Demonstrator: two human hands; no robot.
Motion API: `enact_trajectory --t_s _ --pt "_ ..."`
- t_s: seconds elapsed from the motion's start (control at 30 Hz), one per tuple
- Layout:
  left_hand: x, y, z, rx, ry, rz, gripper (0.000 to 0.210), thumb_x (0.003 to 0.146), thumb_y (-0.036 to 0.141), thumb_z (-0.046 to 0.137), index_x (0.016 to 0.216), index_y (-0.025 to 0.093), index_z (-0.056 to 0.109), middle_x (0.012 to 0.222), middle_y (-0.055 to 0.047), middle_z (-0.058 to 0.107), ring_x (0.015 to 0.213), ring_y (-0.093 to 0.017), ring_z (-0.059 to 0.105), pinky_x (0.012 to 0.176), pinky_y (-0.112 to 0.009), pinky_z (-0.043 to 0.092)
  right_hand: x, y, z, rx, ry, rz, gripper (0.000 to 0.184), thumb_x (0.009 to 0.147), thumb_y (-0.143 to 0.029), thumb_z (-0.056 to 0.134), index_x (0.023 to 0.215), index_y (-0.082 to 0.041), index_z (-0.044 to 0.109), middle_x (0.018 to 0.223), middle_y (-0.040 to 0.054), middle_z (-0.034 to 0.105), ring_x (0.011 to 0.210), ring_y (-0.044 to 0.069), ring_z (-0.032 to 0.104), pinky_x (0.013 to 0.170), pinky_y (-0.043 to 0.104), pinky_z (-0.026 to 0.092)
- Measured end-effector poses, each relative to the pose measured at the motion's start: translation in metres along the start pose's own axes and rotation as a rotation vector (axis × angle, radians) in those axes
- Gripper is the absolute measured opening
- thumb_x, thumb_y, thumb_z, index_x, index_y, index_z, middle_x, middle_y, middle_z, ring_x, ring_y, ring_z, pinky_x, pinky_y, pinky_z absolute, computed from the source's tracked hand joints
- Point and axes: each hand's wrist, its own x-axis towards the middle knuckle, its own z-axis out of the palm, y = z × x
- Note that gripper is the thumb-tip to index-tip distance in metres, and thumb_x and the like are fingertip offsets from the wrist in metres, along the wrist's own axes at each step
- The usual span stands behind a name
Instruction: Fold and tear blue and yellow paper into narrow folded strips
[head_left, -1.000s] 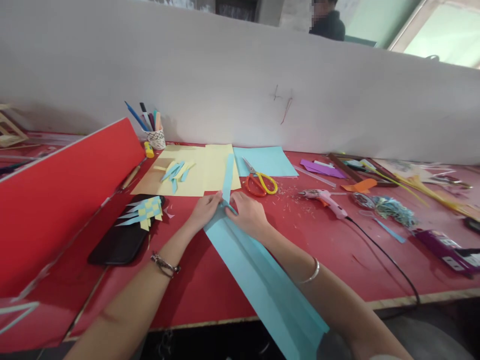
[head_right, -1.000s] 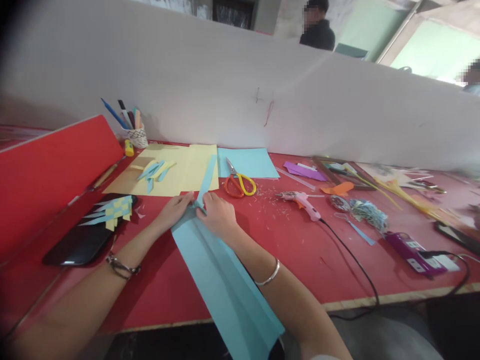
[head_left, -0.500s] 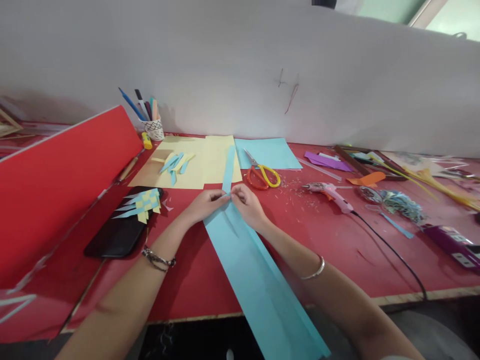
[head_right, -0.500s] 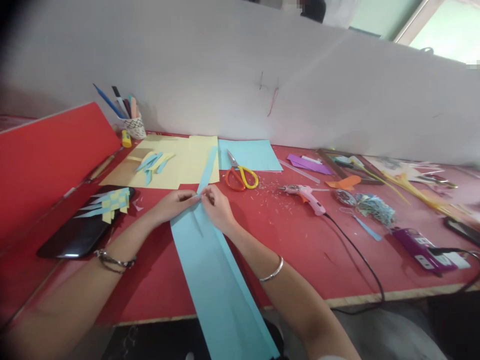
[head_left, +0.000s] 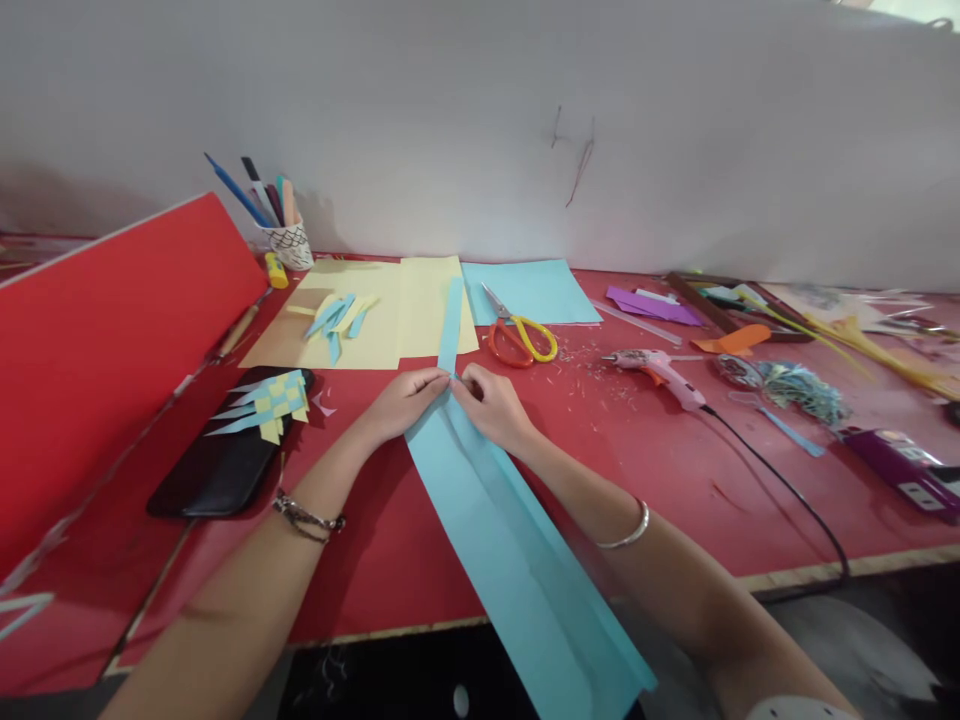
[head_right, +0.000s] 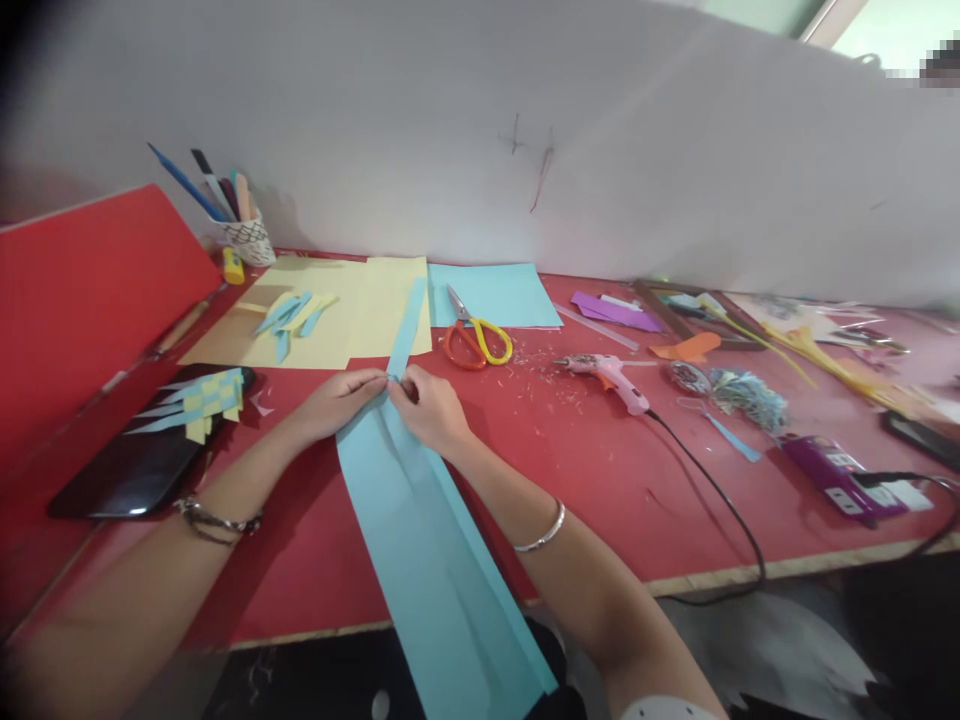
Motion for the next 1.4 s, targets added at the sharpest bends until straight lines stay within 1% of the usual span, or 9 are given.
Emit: enact_trajectory --t_s 0.17,0.47,0.63,0.73,0.8,0.93,1.1,1.27,1.4 --pt "0.0 0.0 0.0 0.057 -0.009 0.009 0.031 0.07 0.047 0.04 0.069 0.019 0.055 0.068 0.0 0.058 0.067 -0.016 0.051 0.057 -0.023 0.038 0.004 0.003 -0.002 0.11 0.001 0.058 0.026 0.074 -0.028 0.04 0.053 -0.019 0.028 0.051 -0.0057 0.029 0.05 0.009 0.032 0.048 0.022 0.022" --pt "0.0 -0.001 0.0 0.19 0.067 0.024 0.026 0.072 0.041 0.04 0.06 0.02 0.048 0.057 0.003 0.046 0.056 -0.013 0.042 0.051 -0.022 0.029 0.01 0.01 -0.002 0.269 -0.028 0.12 0.02 0.071 -0.029 0.039 0.054 -0.018 0.037 0.053 -0.0053 0.036 0.052 0.008 0.036 0.049 0.02 0.029" --pt "0.001 0.0 0.007 0.227 0.101 0.038 0.031 0.073 0.042 0.036 0.053 0.02 0.04 0.051 0.004 0.036 0.052 -0.012 0.037 0.05 -0.023 0.026 0.01 0.005 0.0 0.29 -0.035 0.151 0.022 0.07 -0.027 0.041 0.051 -0.018 0.034 0.051 -0.0061 0.032 0.051 0.008 0.033 0.048 0.02 0.026" --pt "0.002 0.001 0.012 0.219 0.1 0.037 0.03 0.074 0.042 0.035 0.055 0.019 0.042 0.051 0.004 0.038 0.054 -0.013 0.039 0.05 -0.023 0.028 0.012 0.003 -0.001 0.29 -0.047 0.195 0.026 0.07 -0.024 0.041 0.048 -0.019 0.029 0.048 -0.0067 0.025 0.047 0.007 0.029 0.045 0.021 0.021" --pt "0.002 0.001 0.015 0.207 0.107 0.032 0.029 0.074 0.042 0.035 0.058 0.019 0.045 0.054 0.003 0.042 0.056 -0.013 0.041 0.051 -0.023 0.03 0.014 0.003 -0.003 0.295 -0.062 0.226 0.028 0.07 -0.023 0.043 0.047 -0.019 0.028 0.047 -0.0071 0.024 0.045 0.006 0.027 0.043 0.021 0.02" --pt "0.0 0.002 0.017 0.191 0.131 0.013 0.029 0.075 0.04 0.035 0.061 0.019 0.048 0.054 0.003 0.044 0.056 -0.013 0.043 0.051 -0.023 0.031 0.014 0.003 -0.004 0.324 -0.096 0.274 0.029 0.074 -0.023 0.044 0.048 -0.018 0.032 0.042 -0.0085 0.027 0.038 0.005 0.028 0.039 0.02 0.019" --pt "-0.001 0.002 0.019 0.195 0.181 0.013 0.029 0.077 0.037 0.035 0.055 0.019 0.04 0.05 0.004 0.037 0.051 -0.012 0.039 0.048 -0.023 0.027 0.01 0.0 -0.004 0.377 -0.153 0.307 0.031 0.08 -0.024 0.041 0.05 -0.018 0.037 0.037 -0.0093 0.036 0.029 0.004 0.032 0.032 0.017 0.023" --pt "0.001 0.002 0.021 0.18 0.224 0.016 0.029 0.078 0.034 0.034 0.053 0.02 0.036 0.05 0.004 0.035 0.052 -0.012 0.039 0.049 -0.023 0.027 0.008 -0.002 -0.003 0.411 -0.144 0.301 0.033 0.082 -0.022 0.041 0.05 -0.018 0.037 0.036 -0.0095 0.038 0.027 0.003 0.034 0.031 0.015 0.024" --pt "0.002 0.003 0.022 0.159 0.239 0.013 0.028 0.078 0.033 0.035 0.054 0.019 0.039 0.051 0.004 0.039 0.052 -0.012 0.039 0.05 -0.023 0.029 0.007 -0.002 -0.002 0.432 -0.112 0.288 0.034 0.083 -0.022 0.042 0.049 -0.017 0.037 0.036 -0.0098 0.038 0.027 0.002 0.033 0.03 0.014 0.023"
